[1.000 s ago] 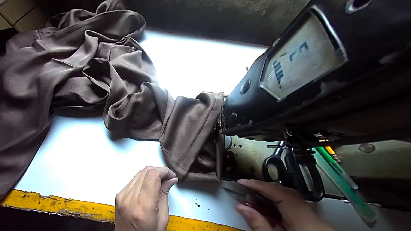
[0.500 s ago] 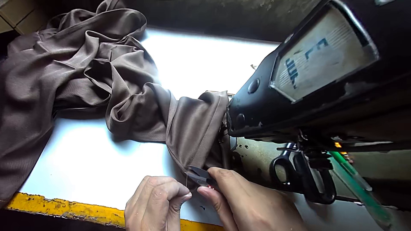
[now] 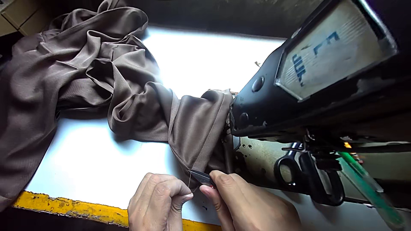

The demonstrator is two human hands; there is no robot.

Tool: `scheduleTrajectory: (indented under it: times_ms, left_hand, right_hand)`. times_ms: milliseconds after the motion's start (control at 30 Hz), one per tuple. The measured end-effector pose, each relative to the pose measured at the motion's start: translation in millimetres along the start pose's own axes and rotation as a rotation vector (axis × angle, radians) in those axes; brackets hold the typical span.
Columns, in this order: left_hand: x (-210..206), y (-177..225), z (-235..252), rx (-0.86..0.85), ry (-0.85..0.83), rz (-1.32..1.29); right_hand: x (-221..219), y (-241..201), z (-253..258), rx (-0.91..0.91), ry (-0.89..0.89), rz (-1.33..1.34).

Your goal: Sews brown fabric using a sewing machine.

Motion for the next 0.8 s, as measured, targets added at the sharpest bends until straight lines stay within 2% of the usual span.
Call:
scheduleTrajectory:
  times_ms: [433, 800]
  left_hand:
    - [-0.1, 2.8, 0.3, -0.021, 0.014, -0.016]
    - [2.2, 2.0, -1.2, -0.017, 0.032, -0.016]
  right_hand:
    - [0.0, 0.6, -6.1, 0.023, 0.106, -0.013]
    - [-3.3, -1.2, -6.4, 0.008, 0.093, 0.038]
Point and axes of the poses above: each hand's wrist, its own z-axis towards the middle knuckle, its own x-axis out of the back of the hand, y = z × x, the point moved 7 cm from there along z, towards the middle knuckle, and after that the axes turned 13 degrees about x, right-handed, at the moved point
